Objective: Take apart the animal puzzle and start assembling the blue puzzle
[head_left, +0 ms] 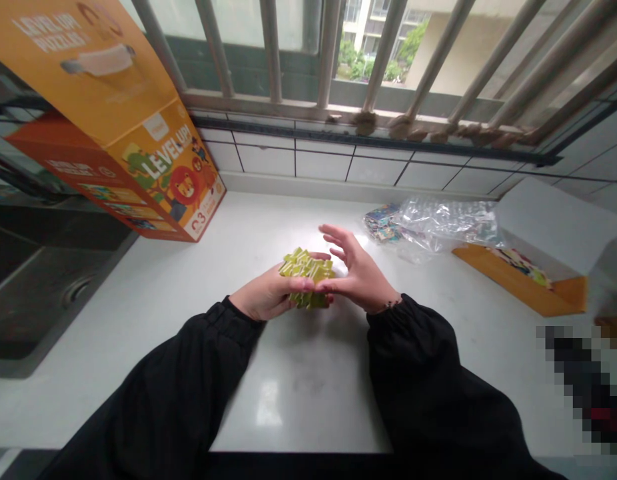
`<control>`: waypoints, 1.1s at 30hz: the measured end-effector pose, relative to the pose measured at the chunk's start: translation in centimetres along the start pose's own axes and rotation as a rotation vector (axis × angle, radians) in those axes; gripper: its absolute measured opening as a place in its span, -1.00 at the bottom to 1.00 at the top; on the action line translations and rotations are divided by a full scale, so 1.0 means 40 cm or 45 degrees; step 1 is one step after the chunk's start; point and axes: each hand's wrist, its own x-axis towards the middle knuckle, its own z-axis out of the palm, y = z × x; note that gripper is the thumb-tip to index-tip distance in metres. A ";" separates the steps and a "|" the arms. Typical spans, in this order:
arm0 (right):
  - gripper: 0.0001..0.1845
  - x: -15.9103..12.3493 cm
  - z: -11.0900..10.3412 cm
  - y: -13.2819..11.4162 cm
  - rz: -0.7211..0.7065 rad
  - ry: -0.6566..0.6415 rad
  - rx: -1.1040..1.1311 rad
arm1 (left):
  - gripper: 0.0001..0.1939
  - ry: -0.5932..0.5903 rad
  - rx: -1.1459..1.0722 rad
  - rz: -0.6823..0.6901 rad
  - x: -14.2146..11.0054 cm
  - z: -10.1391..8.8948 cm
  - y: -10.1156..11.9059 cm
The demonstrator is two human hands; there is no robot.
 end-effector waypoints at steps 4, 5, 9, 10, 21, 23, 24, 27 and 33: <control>0.12 -0.003 -0.016 -0.008 0.014 -0.567 0.083 | -0.50 -0.230 0.216 -0.237 -0.004 -0.011 -0.003; 0.11 -0.004 -0.015 -0.012 0.020 -0.635 0.065 | -0.55 -0.254 0.259 -0.273 -0.003 -0.015 -0.006; 0.01 -0.003 -0.010 -0.024 0.031 -0.631 0.029 | -0.57 -0.209 0.276 -0.303 0.000 -0.024 -0.015; -0.03 -0.003 -0.011 -0.024 0.033 -0.606 0.034 | -0.55 -0.184 0.259 -0.292 0.000 -0.025 -0.016; -0.17 0.004 -0.016 0.013 0.307 -0.080 0.380 | -0.30 0.210 0.017 -0.153 0.023 -0.031 -0.010; -0.16 0.005 -0.046 0.015 0.256 0.083 0.484 | -0.30 0.391 0.060 -0.127 0.027 -0.023 -0.006; -0.18 0.006 -0.067 0.015 0.212 0.206 0.518 | -0.32 0.464 0.094 -0.111 0.028 -0.018 -0.003; -0.28 0.008 -0.150 0.013 0.031 0.693 0.521 | -0.47 0.554 0.168 -0.084 0.027 -0.002 0.004; -0.39 -0.026 -0.323 0.032 -0.231 1.431 0.338 | -0.61 0.552 0.201 -0.090 0.025 0.009 0.007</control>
